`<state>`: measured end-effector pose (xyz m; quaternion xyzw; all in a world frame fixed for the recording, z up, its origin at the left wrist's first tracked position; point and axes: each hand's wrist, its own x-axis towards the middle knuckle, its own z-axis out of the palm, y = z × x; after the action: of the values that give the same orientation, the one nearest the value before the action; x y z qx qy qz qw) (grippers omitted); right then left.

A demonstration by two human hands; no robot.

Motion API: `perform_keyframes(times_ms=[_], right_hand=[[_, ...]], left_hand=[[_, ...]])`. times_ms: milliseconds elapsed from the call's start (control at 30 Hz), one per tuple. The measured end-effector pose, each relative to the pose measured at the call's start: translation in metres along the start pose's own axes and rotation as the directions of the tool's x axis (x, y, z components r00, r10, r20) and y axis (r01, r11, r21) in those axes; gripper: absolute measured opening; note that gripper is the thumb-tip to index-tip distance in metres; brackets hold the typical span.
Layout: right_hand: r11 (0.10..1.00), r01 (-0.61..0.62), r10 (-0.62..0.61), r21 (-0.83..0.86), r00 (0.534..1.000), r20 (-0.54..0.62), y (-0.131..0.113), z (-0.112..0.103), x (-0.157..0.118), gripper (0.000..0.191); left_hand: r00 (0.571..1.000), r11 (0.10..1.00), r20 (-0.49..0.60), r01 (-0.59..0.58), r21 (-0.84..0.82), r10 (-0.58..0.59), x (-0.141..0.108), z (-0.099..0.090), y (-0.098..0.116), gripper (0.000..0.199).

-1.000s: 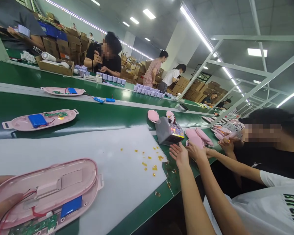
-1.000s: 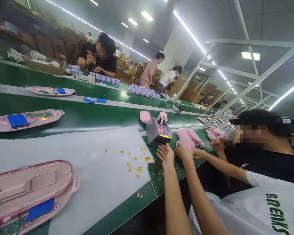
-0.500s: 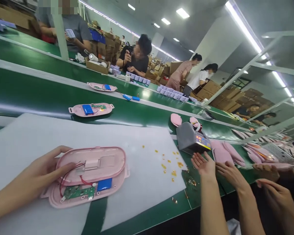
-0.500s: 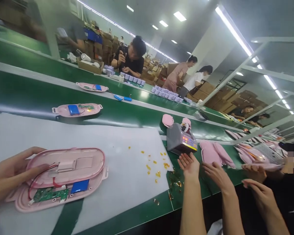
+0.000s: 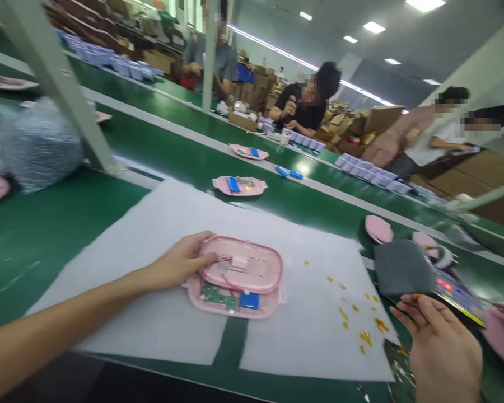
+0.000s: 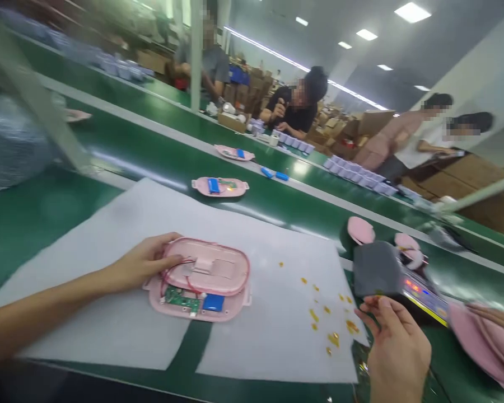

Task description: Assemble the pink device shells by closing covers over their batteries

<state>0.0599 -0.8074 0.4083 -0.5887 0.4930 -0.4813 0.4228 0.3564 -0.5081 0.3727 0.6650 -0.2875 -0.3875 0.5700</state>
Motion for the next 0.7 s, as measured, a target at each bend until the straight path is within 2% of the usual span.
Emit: perform_keyframes(times_ms=[33, 67, 100, 167, 200, 233, 267, 300, 333, 367, 433, 567, 700], right_hand=[[0.997, 0.073, -0.075, 0.018, 0.988, 0.134, -0.016, 0.018, -0.020, 0.027], [0.983, 0.178, -0.181, 0.036, 0.939, 0.292, -0.032, 0.038, -0.040, 0.026], [0.948, 0.313, -0.302, 0.054, 0.833, 0.463, -0.048, 0.059, -0.059, 0.023], [0.812, 0.573, -0.470, 0.115, 0.523, 0.711, -0.073, 0.104, -0.092, 0.017], [0.735, 0.663, -0.488, 0.143, 0.370, 0.790, -0.081, 0.126, -0.104, 0.016], [0.670, 0.725, -0.468, 0.161, 0.244, 0.849, -0.086, 0.145, -0.112, 0.016], [0.619, 0.767, -0.422, 0.166, 0.147, 0.895, -0.089, 0.161, -0.118, 0.015], [0.582, 0.796, -0.361, 0.165, 0.072, 0.930, -0.089, 0.175, -0.121, 0.016], [0.553, 0.817, -0.302, 0.162, 0.016, 0.953, -0.087, 0.184, -0.123, 0.016], [0.529, 0.834, -0.251, 0.157, -0.023, 0.968, -0.085, 0.191, -0.123, 0.018], [0.493, 0.857, -0.194, 0.149, -0.058, 0.979, -0.081, 0.198, -0.124, 0.020], [0.409, 0.903, -0.193, 0.131, -0.054, 0.980, -0.077, 0.201, -0.129, 0.020], [0.296, 0.948, -0.288, 0.118, -0.029, 0.957, -0.075, 0.204, -0.135, 0.018]], left_hand=[[0.999, 0.999, 0.016, -0.042, -0.008, 0.042, 0.000, 0.000, 0.002, 0.039], [0.997, 0.998, 0.027, -0.065, -0.014, 0.066, 0.000, 0.000, 0.002, 0.037], [0.996, 0.996, 0.030, -0.083, -0.014, 0.083, -0.001, 0.000, 0.001, 0.036], [0.991, 0.992, 0.025, -0.130, 0.001, 0.130, -0.002, -0.001, -0.002, 0.034], [0.988, 0.989, 0.028, -0.150, 0.009, 0.150, -0.004, -0.001, -0.003, 0.032], [0.985, 0.985, 0.031, -0.170, 0.015, 0.170, -0.005, -0.001, -0.004, 0.031], [0.981, 0.981, 0.032, -0.190, 0.026, 0.189, -0.006, -0.001, -0.005, 0.029], [0.978, 0.977, 0.030, -0.207, 0.042, 0.206, -0.007, -0.001, -0.006, 0.028], [0.975, 0.973, 0.022, -0.221, 0.059, 0.220, -0.007, -0.001, -0.006, 0.027], [0.972, 0.969, 0.008, -0.233, 0.078, 0.233, -0.008, -0.001, -0.006, 0.026], [0.968, 0.963, -0.026, -0.247, 0.111, 0.251, -0.009, -0.001, -0.007, 0.023], [0.961, 0.956, -0.049, -0.263, 0.133, 0.271, -0.009, -0.002, -0.009, 0.018], [0.953, 0.950, -0.045, -0.293, 0.109, 0.299, -0.012, -0.001, -0.011, 0.020]])
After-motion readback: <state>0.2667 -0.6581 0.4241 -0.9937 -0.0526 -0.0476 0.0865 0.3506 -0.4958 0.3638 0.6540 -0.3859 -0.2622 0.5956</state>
